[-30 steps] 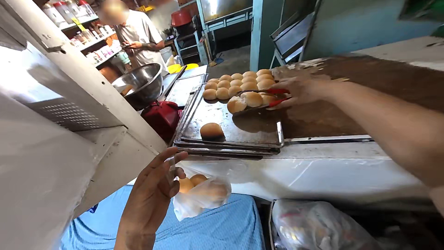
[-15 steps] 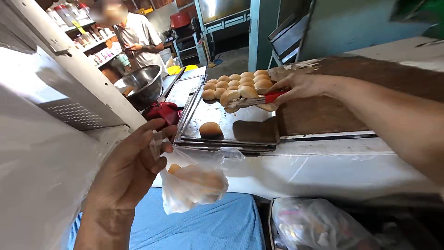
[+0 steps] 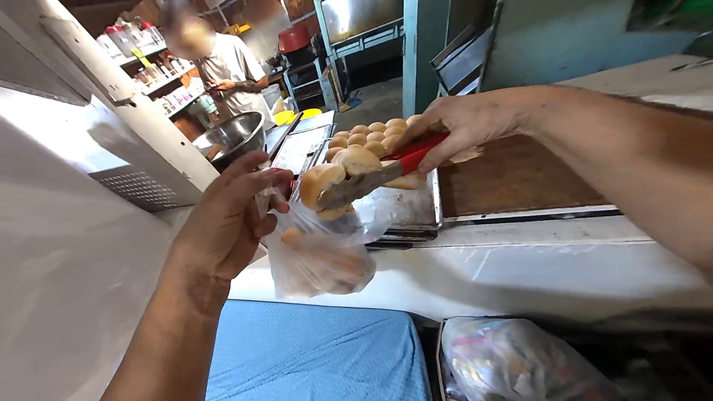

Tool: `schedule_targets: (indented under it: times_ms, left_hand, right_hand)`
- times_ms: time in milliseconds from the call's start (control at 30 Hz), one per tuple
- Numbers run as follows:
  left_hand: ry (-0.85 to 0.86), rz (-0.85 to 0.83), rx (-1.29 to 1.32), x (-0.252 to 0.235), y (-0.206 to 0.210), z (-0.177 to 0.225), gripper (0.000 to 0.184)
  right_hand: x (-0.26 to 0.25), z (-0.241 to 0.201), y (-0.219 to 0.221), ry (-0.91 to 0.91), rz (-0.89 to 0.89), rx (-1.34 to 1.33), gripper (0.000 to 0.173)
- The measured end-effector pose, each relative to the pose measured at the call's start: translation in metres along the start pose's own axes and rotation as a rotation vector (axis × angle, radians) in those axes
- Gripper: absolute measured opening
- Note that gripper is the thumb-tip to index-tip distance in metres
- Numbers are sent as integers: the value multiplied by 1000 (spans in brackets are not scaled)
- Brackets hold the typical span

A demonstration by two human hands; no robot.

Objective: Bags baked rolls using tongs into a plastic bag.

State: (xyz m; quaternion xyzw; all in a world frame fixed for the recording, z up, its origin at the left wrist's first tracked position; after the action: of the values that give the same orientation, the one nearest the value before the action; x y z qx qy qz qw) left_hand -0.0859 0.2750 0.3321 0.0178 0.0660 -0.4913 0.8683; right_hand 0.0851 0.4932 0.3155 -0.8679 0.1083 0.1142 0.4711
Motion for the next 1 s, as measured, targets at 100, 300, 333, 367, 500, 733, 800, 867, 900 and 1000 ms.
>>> schedule_targets:
  times_ms: [100,300,333,367,500,733,800,867,900,1000]
  left_hand:
    - [47,16,-55,1,8,18,35]
    - [-38,15,-178,-24,43,41,34]
    - [-21,27,-237,-30,46,47,34]
    - [9,51,-294,-34,47,53,34]
    - [-24,99,-243,-47,40,65,28]
    - [9,-193,-256,-38,107,78,27]
    - [44,-198,-205,-38,113,90,25]
    - [56,-185,-116,-40,109,101,23]
    - [51,-181,-69,-42,106,103,23]
    - [53,-152,25,-47,92,103,25]
  right_hand:
    - [-7,-19,2,-1,-33,45,24]
    - [-25,-50,-8,-98,-39,180,21]
    - [-25,-56,-13,-117,-36,213,23]
    - [-24,-60,-17,-132,-40,244,25]
    - [-11,-66,-29,-133,-40,307,30]
    - [5,-79,-55,-33,48,349,27]
    - [7,-84,-59,-10,90,335,28]
    - [9,-87,-59,-20,122,339,30]
    - [11,-88,-58,-36,131,355,30]
    - [11,-78,-52,-11,129,378,30]
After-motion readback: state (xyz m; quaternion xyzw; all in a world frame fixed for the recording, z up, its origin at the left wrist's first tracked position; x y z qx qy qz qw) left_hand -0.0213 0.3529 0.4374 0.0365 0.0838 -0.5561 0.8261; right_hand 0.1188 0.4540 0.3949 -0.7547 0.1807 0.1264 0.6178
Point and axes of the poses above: each hand's wrist, its own x-axis away from the middle knuckle, its own y-axis out of the palm, z = x × y, the point moved 9 cm from there along -x, towards the middle knuckle, and after that the axes turned 6 degrees about z, right-handed, at the moved point
